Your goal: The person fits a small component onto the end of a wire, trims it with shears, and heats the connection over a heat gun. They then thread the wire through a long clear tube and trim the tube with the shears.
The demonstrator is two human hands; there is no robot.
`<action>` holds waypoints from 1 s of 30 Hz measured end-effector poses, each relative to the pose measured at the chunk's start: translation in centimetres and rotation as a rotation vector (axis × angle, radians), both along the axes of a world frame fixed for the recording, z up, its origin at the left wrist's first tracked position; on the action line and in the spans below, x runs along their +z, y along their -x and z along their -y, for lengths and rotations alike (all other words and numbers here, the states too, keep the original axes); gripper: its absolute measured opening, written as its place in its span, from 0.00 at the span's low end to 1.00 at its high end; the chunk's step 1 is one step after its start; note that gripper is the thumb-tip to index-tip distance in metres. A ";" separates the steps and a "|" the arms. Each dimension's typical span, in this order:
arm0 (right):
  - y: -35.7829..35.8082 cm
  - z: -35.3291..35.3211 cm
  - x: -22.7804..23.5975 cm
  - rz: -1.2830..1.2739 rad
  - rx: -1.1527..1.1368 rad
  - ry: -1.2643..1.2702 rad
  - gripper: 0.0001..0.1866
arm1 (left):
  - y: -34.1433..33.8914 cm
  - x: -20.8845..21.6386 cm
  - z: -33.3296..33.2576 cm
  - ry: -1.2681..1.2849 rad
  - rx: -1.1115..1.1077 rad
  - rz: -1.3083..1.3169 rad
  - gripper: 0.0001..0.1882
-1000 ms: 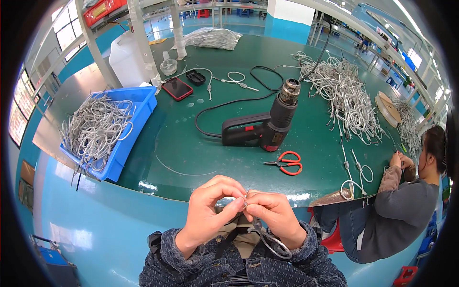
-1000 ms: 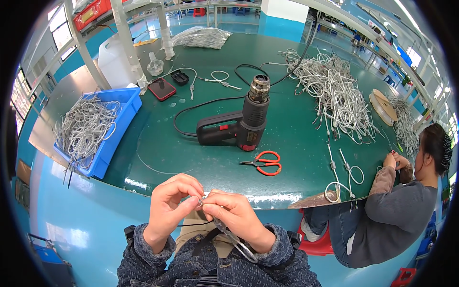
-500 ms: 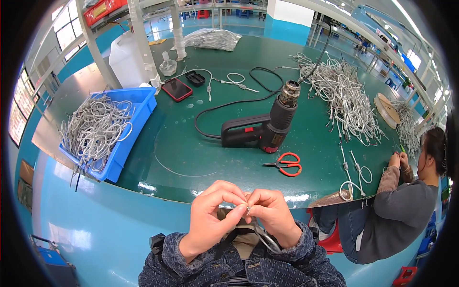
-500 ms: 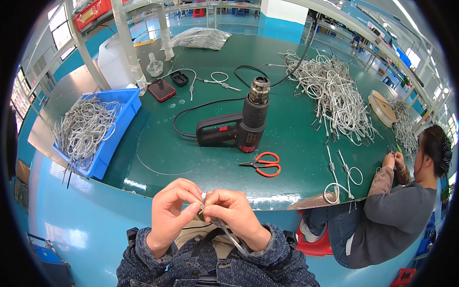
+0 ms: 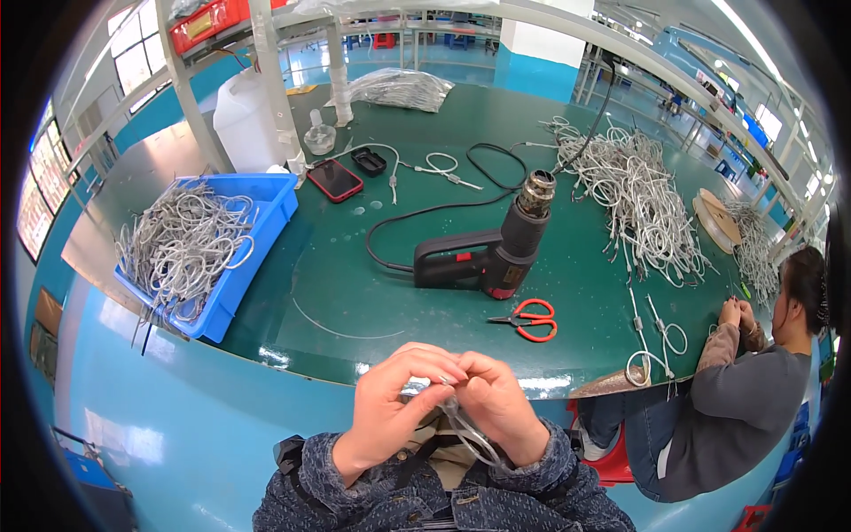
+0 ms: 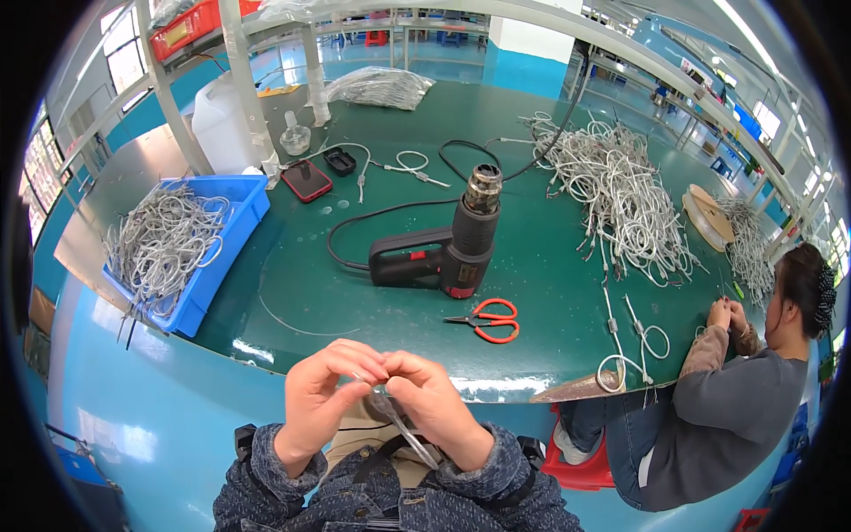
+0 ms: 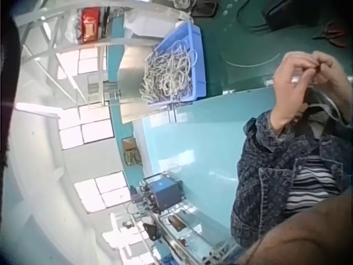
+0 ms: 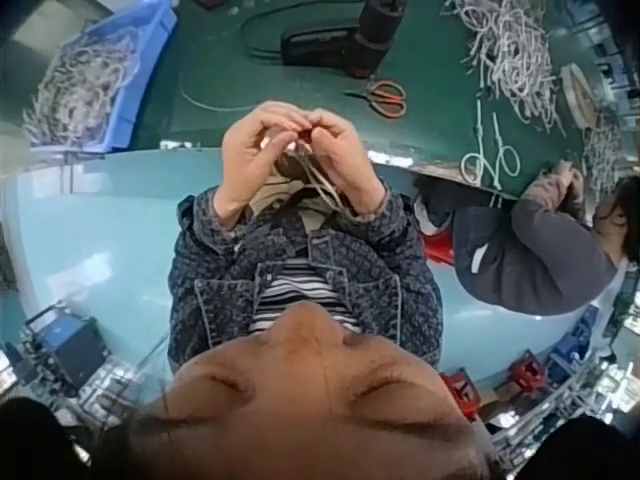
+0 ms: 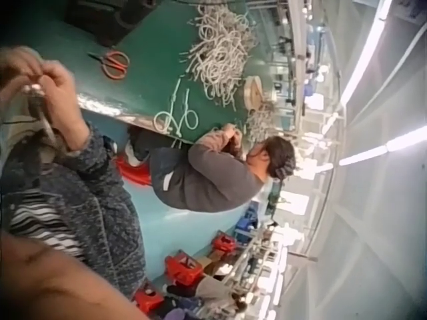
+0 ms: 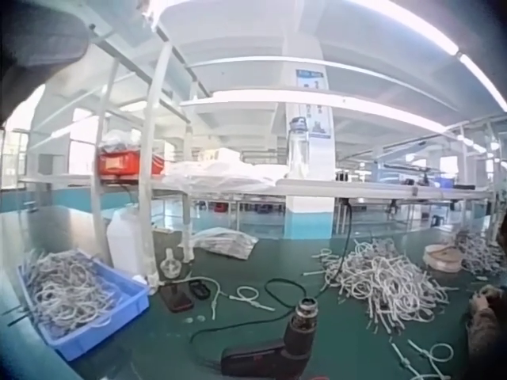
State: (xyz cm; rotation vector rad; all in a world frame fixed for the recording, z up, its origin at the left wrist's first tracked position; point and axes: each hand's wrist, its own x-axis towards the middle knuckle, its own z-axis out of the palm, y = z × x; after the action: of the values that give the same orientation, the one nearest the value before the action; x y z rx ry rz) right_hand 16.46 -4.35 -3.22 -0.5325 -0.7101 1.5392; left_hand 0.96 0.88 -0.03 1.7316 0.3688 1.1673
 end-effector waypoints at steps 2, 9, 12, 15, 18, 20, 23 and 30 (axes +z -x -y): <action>-0.1 -0.5 0.8 0.281 -0.159 -0.081 0.09 | 0.7 0.6 0.1 0.114 0.021 0.098 0.06; -2.9 0.8 4.1 0.490 -0.254 -0.161 0.13 | 2.3 2.2 -0.6 0.041 0.080 -0.161 0.04; -2.7 0.9 4.9 0.611 -0.277 -0.248 0.13 | 1.9 2.4 -0.6 -0.043 0.134 -0.214 0.04; -2.4 0.7 5.1 0.739 -0.309 -0.323 0.14 | 1.3 2.2 -0.4 -0.127 0.149 -0.207 0.04; -1.8 0.3 5.0 0.941 -0.452 -0.447 0.15 | 0.8 0.8 0.1 0.037 0.111 -0.069 0.06; -1.2 0.1 5.0 0.955 -0.497 -0.458 0.14 | 0.7 0.4 0.3 0.075 0.089 -0.045 0.06; -0.6 0.1 5.1 0.992 -0.583 -0.495 0.14 | 0.6 -0.1 0.4 0.141 0.054 0.016 0.06; 0.4 -0.2 4.9 1.126 -0.765 -0.647 0.14 | 0.7 -0.5 0.6 0.058 0.091 -0.053 0.06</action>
State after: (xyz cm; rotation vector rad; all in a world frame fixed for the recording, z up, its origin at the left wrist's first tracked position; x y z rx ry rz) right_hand 16.10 -4.17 1.68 -1.0093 -1.5400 0.1418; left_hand 0.22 0.27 -0.51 1.7133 0.5138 1.1658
